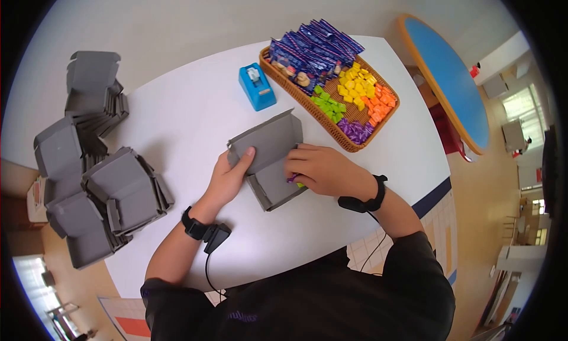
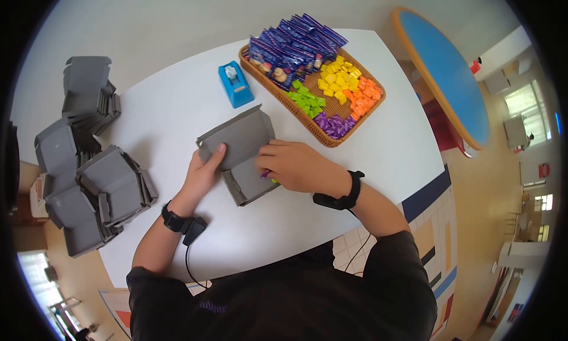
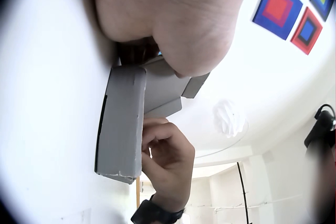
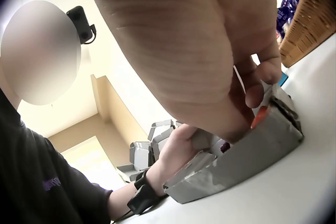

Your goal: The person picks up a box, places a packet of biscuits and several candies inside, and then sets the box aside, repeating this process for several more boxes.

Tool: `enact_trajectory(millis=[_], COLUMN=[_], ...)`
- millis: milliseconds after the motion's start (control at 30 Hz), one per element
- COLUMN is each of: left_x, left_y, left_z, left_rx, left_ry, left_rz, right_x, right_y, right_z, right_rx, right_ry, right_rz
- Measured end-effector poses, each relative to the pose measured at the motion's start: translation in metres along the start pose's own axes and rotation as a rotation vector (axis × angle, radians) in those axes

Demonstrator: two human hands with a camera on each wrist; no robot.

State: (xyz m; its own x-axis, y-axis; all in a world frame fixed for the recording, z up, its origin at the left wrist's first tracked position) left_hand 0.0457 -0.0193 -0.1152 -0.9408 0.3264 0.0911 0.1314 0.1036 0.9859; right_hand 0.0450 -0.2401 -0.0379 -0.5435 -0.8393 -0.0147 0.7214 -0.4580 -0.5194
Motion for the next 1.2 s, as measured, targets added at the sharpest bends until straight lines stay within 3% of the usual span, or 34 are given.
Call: enact_trajectory(millis=[133, 200, 267, 400, 533, 667, 767, 900, 1000, 1033, 1100, 1200], left_x=[0.000, 0.001, 0.002, 0.002, 0.003, 0.003, 0.002, 0.004, 0.003, 0.003, 0.003, 0.003], left_y=[-0.003, 0.000, 0.004, 0.003, 0.003, 0.008, 0.003, 0.008, 0.008, 0.008, 0.007, 0.007], left_z=[0.000, 0.000, -0.001, -0.002, 0.000, -0.003, -0.001, 0.000, 0.000, 0.000, 0.000, -0.001], left_rx=[0.027, 0.012, -0.002, 0.009, 0.005, 0.015, -0.021, -0.082, -0.057, -0.053, -0.061, -0.061], left_ry=[0.022, 0.028, 0.028, 0.047, 0.032, 0.042, 0.027, 0.031, 0.015, 0.013, 0.012, 0.004], left_rz=[0.030, 0.045, 0.050, 0.027, 0.040, 0.020, 0.012, 0.042, 0.059, 0.056, 0.053, 0.037], right_x=[0.010, 0.026, 0.048, 0.084, 0.089, 0.089, 0.082, 0.057, 0.023, 0.020, 0.014, 0.014], right_y=[0.010, 0.030, 0.064, 0.109, 0.118, 0.116, 0.105, 0.073, 0.014, 0.005, -0.008, -0.003], right_z=[0.037, 0.067, 0.084, 0.097, 0.093, 0.093, 0.099, 0.082, 0.048, 0.032, 0.010, -0.002], right_rx=[-0.346, -0.323, -0.361, -0.404, -0.385, -0.371, -0.242, -0.360, -0.201, -0.131, 0.154, 0.152], right_ry=[0.065, 0.225, 0.272, 0.152, 0.076, 0.084, 0.190, 0.305, 0.165, 0.071, 0.105, 0.083], right_rz=[-0.147, -0.229, -0.411, -0.487, -0.522, -0.495, -0.458, -0.341, -0.179, -0.204, -0.181, -0.171])
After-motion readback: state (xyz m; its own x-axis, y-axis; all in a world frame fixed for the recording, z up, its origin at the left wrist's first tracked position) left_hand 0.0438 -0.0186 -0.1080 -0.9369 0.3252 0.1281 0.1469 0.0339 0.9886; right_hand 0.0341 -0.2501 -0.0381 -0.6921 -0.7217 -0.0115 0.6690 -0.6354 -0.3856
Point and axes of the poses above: each hand's wrist, its own x-axis away from the middle knuckle, its own z-axis out of the back of the hand, y = z × x, the point moved 4 cm from there along -x, towards the middle knuckle, and after that the axes turned 5 degrees about -y, right-handed, at the moved point
